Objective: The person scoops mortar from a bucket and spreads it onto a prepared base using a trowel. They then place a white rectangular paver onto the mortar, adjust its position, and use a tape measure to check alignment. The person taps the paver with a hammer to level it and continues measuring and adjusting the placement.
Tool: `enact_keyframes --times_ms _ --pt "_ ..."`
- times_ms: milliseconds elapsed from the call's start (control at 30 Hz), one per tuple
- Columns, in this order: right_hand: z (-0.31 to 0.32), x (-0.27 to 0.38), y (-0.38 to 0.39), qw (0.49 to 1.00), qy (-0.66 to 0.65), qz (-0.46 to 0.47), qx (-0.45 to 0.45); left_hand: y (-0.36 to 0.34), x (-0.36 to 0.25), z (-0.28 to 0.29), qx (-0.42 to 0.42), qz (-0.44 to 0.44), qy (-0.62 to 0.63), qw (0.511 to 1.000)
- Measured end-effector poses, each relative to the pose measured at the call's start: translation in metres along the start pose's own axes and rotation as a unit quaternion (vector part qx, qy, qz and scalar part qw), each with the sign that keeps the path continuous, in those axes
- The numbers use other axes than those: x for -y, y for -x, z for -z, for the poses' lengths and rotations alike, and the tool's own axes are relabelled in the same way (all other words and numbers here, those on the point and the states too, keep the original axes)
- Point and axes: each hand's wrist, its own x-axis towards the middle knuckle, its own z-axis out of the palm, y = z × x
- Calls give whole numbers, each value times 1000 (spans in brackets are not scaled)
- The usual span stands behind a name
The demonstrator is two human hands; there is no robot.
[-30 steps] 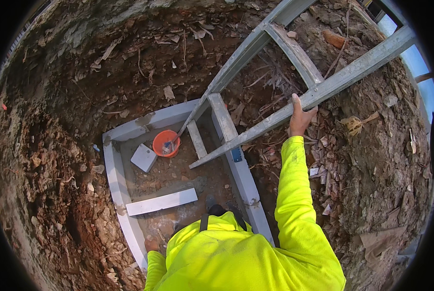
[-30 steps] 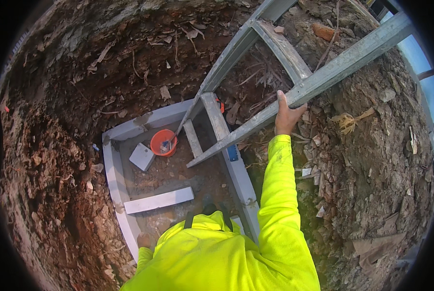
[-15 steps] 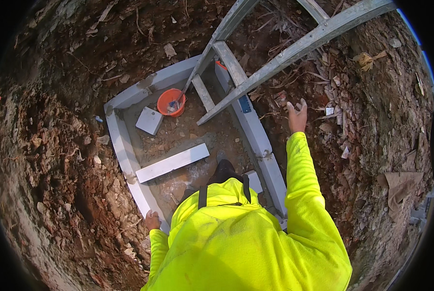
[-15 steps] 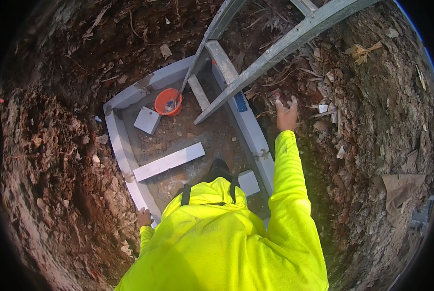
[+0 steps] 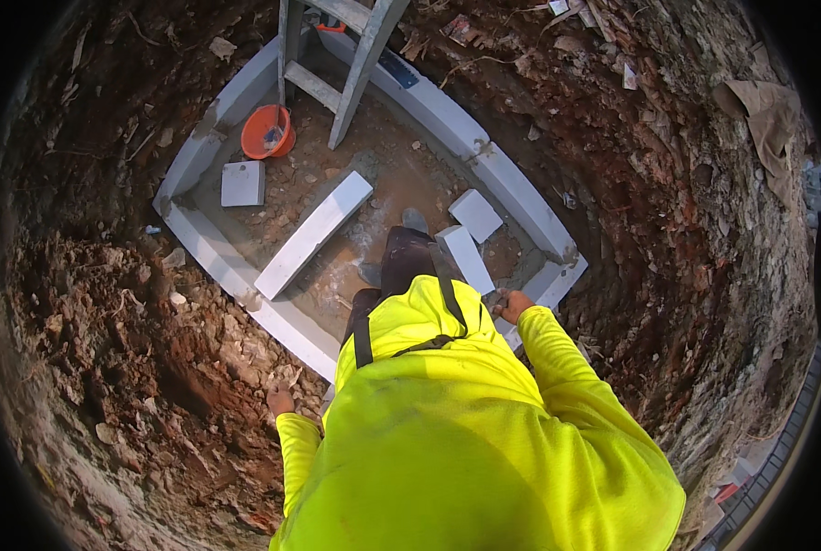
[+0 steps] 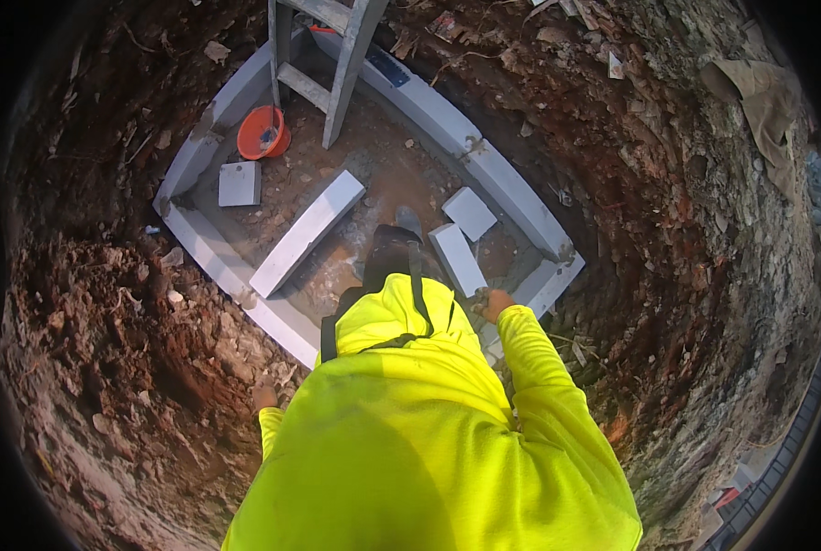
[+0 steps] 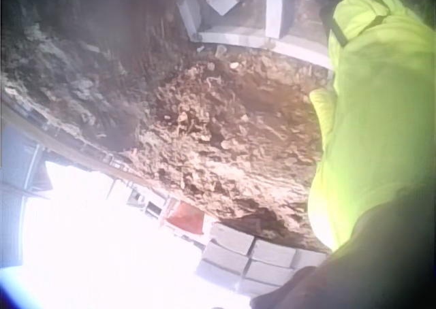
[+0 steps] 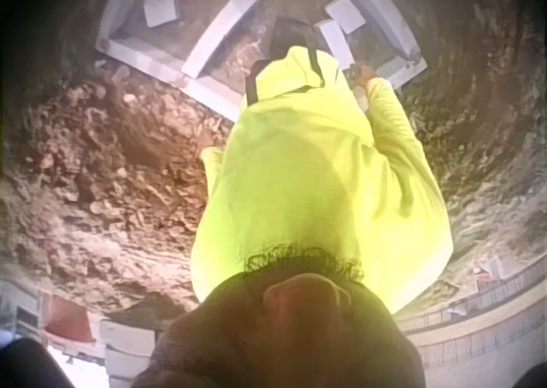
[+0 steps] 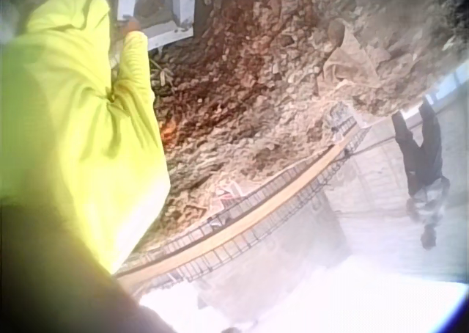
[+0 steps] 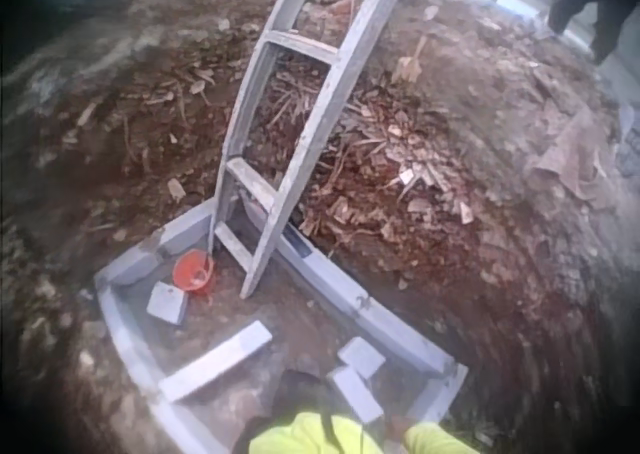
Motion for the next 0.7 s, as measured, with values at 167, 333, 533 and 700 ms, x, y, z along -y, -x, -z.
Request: enact_keyframes --times_ms 167,333,533,700 --pt "16 -39 -44 961 -183 49 -203 13 -66 -23 23 -65 36 997" --pt "67 39 -13 945 -254 72 -194 10 -56 -31 47 -186 7 981" --pt "42 -20 -14 981 -129 91 -112 53 -42 -68 71 -82 43 993" --pt "45 -85 -24 991 -92 51 -82 88 -22 -93 53 -133 -4 990"
